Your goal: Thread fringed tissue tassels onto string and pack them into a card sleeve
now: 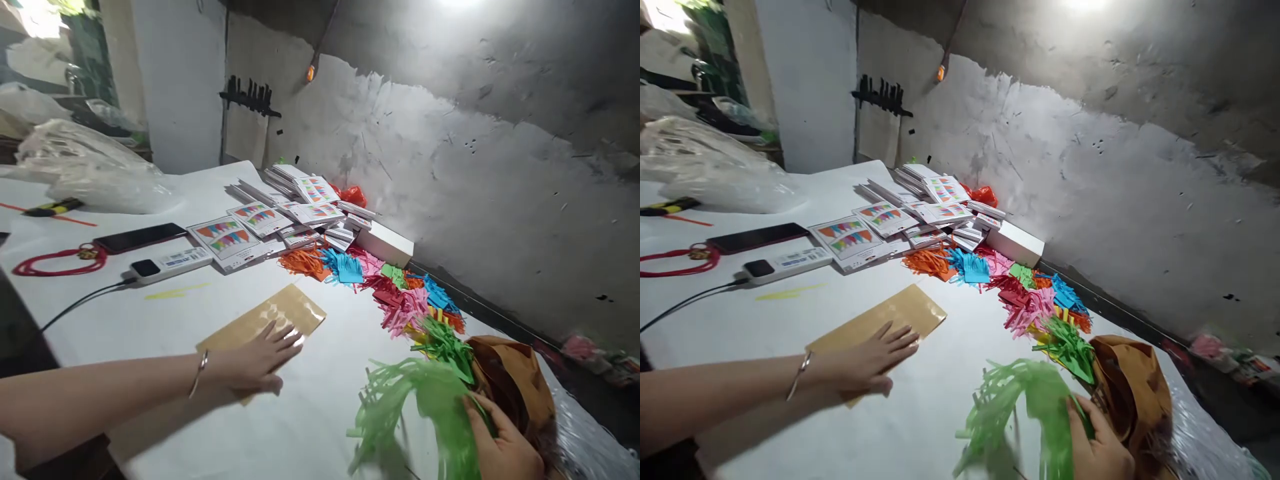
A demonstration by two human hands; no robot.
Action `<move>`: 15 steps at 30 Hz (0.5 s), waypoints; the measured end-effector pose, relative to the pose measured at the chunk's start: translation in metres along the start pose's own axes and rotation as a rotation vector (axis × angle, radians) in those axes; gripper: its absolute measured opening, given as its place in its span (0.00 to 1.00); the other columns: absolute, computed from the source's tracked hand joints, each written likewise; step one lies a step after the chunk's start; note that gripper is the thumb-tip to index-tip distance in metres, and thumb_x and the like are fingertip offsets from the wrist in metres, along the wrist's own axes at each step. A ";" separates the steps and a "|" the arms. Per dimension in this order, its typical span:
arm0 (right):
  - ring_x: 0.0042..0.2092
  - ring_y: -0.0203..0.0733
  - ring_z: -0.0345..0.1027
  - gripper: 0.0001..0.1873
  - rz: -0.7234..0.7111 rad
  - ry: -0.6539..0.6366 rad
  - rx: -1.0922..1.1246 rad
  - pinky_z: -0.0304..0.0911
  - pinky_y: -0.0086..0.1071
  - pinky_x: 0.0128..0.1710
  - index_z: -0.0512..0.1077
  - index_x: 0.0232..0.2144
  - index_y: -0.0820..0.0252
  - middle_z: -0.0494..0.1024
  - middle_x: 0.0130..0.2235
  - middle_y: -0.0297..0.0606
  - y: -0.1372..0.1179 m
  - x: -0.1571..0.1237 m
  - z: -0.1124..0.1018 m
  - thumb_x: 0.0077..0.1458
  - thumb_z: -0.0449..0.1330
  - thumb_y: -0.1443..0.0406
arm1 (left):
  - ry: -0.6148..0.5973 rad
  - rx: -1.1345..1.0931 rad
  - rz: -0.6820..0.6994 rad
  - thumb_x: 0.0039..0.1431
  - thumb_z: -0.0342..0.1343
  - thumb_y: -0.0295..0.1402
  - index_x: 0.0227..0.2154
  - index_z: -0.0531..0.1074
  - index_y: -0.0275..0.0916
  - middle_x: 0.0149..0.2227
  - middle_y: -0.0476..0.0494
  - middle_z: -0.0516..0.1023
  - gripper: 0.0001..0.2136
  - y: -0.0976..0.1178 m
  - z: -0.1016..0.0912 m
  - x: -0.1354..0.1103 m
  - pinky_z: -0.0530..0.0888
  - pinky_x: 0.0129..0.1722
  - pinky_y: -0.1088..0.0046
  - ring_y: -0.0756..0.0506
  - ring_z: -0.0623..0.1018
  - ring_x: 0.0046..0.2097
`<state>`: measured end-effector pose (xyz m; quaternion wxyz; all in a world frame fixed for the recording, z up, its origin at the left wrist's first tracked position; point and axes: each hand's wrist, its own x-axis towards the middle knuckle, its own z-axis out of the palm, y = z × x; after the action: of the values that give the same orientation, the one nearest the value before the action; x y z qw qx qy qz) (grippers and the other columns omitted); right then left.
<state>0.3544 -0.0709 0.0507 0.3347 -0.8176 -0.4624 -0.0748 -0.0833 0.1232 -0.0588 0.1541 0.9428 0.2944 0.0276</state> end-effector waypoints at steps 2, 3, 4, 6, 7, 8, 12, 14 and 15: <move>0.36 0.53 0.80 0.24 -0.164 0.226 -0.030 0.71 0.35 0.33 0.81 0.41 0.57 0.84 0.38 0.46 -0.024 -0.002 0.005 0.57 0.59 0.47 | -0.003 0.041 -0.082 0.65 0.51 0.52 0.69 0.51 0.41 0.71 0.27 0.48 0.36 -0.023 -0.021 0.000 0.37 0.65 0.36 0.28 0.46 0.72; 0.37 0.51 0.80 0.21 -0.289 0.334 -0.020 0.71 0.35 0.36 0.80 0.42 0.59 0.84 0.39 0.47 -0.036 -0.005 0.010 0.60 0.58 0.50 | 0.022 0.045 -0.131 0.64 0.52 0.51 0.70 0.49 0.39 0.71 0.25 0.45 0.37 -0.028 -0.031 0.002 0.38 0.65 0.37 0.28 0.44 0.72; 0.38 0.49 0.80 0.17 -0.442 0.385 0.009 0.71 0.34 0.39 0.79 0.44 0.60 0.84 0.40 0.46 -0.048 -0.009 0.018 0.63 0.58 0.55 | 0.071 0.031 -0.158 0.64 0.53 0.51 0.70 0.47 0.38 0.71 0.24 0.42 0.39 -0.026 -0.040 0.005 0.40 0.66 0.39 0.28 0.43 0.72; 0.41 0.44 0.79 0.12 -0.765 0.322 0.125 0.71 0.32 0.44 0.76 0.47 0.59 0.83 0.43 0.43 -0.069 -0.019 0.038 0.64 0.56 0.65 | 0.221 -0.034 -0.087 0.60 0.57 0.53 0.71 0.39 0.37 0.72 0.25 0.37 0.47 -0.005 -0.054 0.015 0.44 0.67 0.42 0.29 0.41 0.72; 0.43 0.43 0.79 0.13 -0.877 0.253 0.190 0.71 0.32 0.47 0.74 0.48 0.59 0.83 0.44 0.41 -0.077 -0.023 0.050 0.64 0.55 0.69 | 0.303 -0.075 0.010 0.57 0.59 0.55 0.71 0.36 0.39 0.73 0.26 0.35 0.51 0.013 -0.057 0.021 0.44 0.68 0.44 0.29 0.40 0.72; 0.45 0.42 0.78 0.15 -0.950 0.187 0.250 0.71 0.33 0.49 0.73 0.49 0.58 0.82 0.44 0.40 -0.084 -0.028 0.061 0.63 0.54 0.71 | 0.378 -0.110 0.119 0.53 0.62 0.56 0.71 0.34 0.40 0.73 0.27 0.34 0.54 0.033 -0.058 0.028 0.44 0.68 0.45 0.29 0.39 0.72; 0.47 0.41 0.77 0.17 -0.935 0.033 0.420 0.71 0.37 0.52 0.73 0.48 0.55 0.83 0.42 0.36 -0.094 -0.043 0.080 0.62 0.52 0.73 | 0.371 -0.234 0.438 0.51 0.66 0.47 0.70 0.45 0.43 0.70 0.29 0.54 0.49 0.102 -0.051 0.062 0.40 0.67 0.39 0.27 0.53 0.70; 0.46 0.41 0.77 0.16 -0.816 -0.044 0.503 0.72 0.34 0.50 0.76 0.46 0.54 0.83 0.42 0.35 -0.091 -0.047 0.072 0.61 0.53 0.72 | 0.232 -0.397 0.407 0.53 0.64 0.38 0.68 0.52 0.44 0.63 0.34 0.69 0.41 0.114 -0.045 0.078 0.53 0.66 0.44 0.31 0.69 0.62; 0.45 0.41 0.78 0.15 -0.715 -0.089 0.540 0.73 0.32 0.47 0.77 0.44 0.53 0.83 0.41 0.35 -0.088 -0.049 0.066 0.60 0.54 0.70 | 0.139 -0.503 0.344 0.52 0.63 0.34 0.66 0.57 0.44 0.59 0.36 0.74 0.38 0.114 -0.043 0.085 0.62 0.63 0.49 0.33 0.74 0.57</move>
<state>0.2439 -0.0343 0.0213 0.4692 -0.4922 -0.7327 -0.0270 0.0433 0.0938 0.0137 0.3551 0.9070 0.1242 0.1894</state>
